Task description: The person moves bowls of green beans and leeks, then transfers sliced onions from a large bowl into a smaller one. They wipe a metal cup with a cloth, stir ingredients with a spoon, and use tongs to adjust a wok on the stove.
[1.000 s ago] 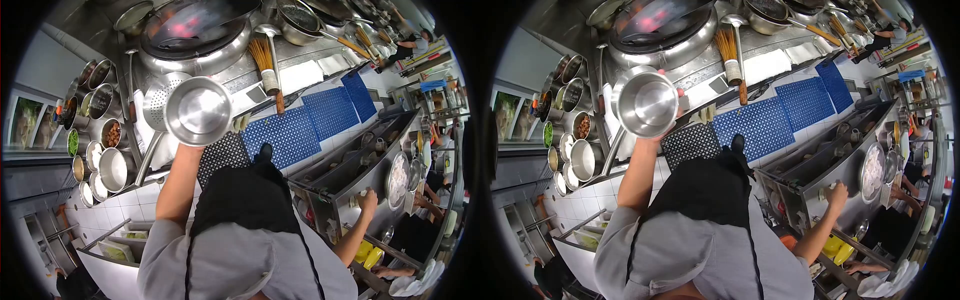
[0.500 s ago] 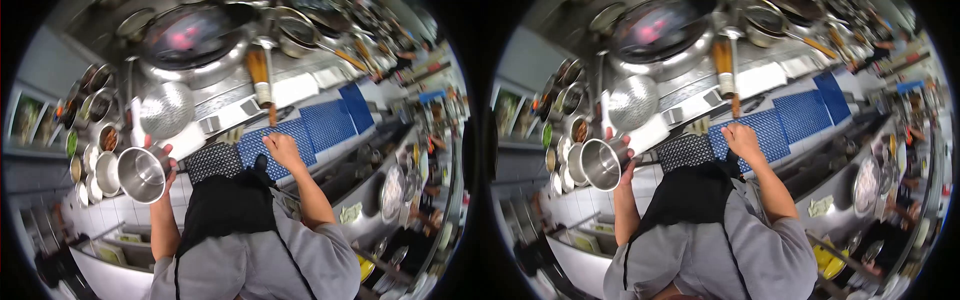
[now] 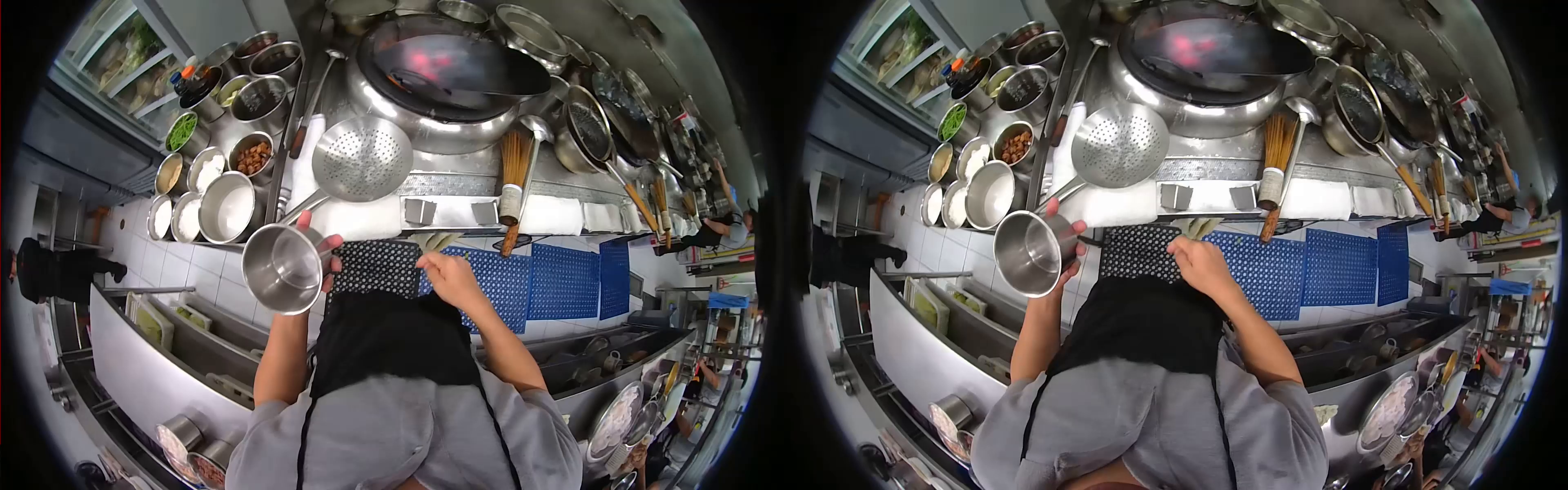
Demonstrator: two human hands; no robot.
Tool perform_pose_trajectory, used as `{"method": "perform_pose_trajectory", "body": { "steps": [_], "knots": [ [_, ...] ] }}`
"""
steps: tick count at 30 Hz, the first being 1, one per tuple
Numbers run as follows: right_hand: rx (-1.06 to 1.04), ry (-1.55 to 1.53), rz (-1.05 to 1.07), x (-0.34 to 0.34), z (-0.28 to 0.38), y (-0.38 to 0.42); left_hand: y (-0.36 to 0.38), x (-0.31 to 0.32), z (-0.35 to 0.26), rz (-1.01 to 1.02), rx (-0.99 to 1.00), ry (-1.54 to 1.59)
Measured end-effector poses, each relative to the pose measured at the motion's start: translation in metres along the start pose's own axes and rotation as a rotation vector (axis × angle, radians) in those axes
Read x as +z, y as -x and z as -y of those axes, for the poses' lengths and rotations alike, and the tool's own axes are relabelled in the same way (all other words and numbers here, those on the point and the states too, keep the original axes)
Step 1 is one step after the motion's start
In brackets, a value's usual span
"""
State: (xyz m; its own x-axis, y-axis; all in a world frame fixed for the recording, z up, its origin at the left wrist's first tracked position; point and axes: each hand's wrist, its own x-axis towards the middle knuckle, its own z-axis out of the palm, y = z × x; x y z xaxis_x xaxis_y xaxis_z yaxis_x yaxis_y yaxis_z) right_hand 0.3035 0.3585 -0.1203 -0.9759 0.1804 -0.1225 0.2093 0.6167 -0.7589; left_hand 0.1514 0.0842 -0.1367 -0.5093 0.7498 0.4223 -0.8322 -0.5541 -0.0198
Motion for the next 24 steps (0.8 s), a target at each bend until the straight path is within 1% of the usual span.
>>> {"method": "perform_pose_trajectory", "body": {
  "steps": [3, 5, 7, 8, 9, 11, 12, 15, 17, 19, 21, 22, 24],
  "knots": [
    [-0.112, -0.002, -0.034, 0.012, -0.013, 0.001, -0.004, -0.006, -0.003, 0.080, -0.050, -0.016],
    [-0.039, 0.055, 0.056, 0.016, -0.019, 0.006, -0.002, -0.008, -0.003, 0.011, -0.053, -0.029],
    [0.011, 0.116, 0.109, 0.016, -0.022, 0.014, -0.008, -0.012, -0.001, 0.017, -0.108, -0.058],
    [0.021, 0.061, 0.097, 0.018, -0.024, 0.020, -0.014, -0.014, 0.001, 0.019, -0.140, -0.069],
    [0.040, 0.074, 0.094, 0.016, -0.025, 0.024, -0.021, -0.016, 0.004, 0.021, -0.182, -0.058],
    [0.099, 0.090, 0.078, 0.015, -0.028, 0.041, -0.037, -0.019, 0.013, 0.018, -0.284, -0.023],
    [0.118, 0.075, 0.067, 0.015, -0.033, 0.050, -0.047, -0.017, 0.020, -0.017, -0.358, 0.012],
    [0.230, 0.034, 0.009, 0.011, -0.050, 0.081, -0.086, -0.025, 0.050, -0.014, -0.572, 0.085],
    [0.327, 0.011, -0.030, 0.006, -0.057, 0.099, -0.103, -0.011, 0.075, -0.117, -0.655, 0.061],
    [0.403, -0.011, -0.059, -0.002, -0.067, 0.116, -0.118, -0.005, 0.105, -0.156, -0.736, 0.085],
    [0.464, -0.052, -0.127, -0.012, -0.074, 0.136, -0.134, -0.010, 0.128, -0.184, -0.910, 0.104],
    [0.486, -0.054, -0.154, -0.013, -0.083, 0.145, -0.139, -0.003, 0.141, -0.200, -0.929, 0.015],
    [0.536, -0.099, -0.206, -0.022, -0.091, 0.158, -0.149, -0.029, 0.164, -0.130, -1.069, 0.104]
  ]
}}
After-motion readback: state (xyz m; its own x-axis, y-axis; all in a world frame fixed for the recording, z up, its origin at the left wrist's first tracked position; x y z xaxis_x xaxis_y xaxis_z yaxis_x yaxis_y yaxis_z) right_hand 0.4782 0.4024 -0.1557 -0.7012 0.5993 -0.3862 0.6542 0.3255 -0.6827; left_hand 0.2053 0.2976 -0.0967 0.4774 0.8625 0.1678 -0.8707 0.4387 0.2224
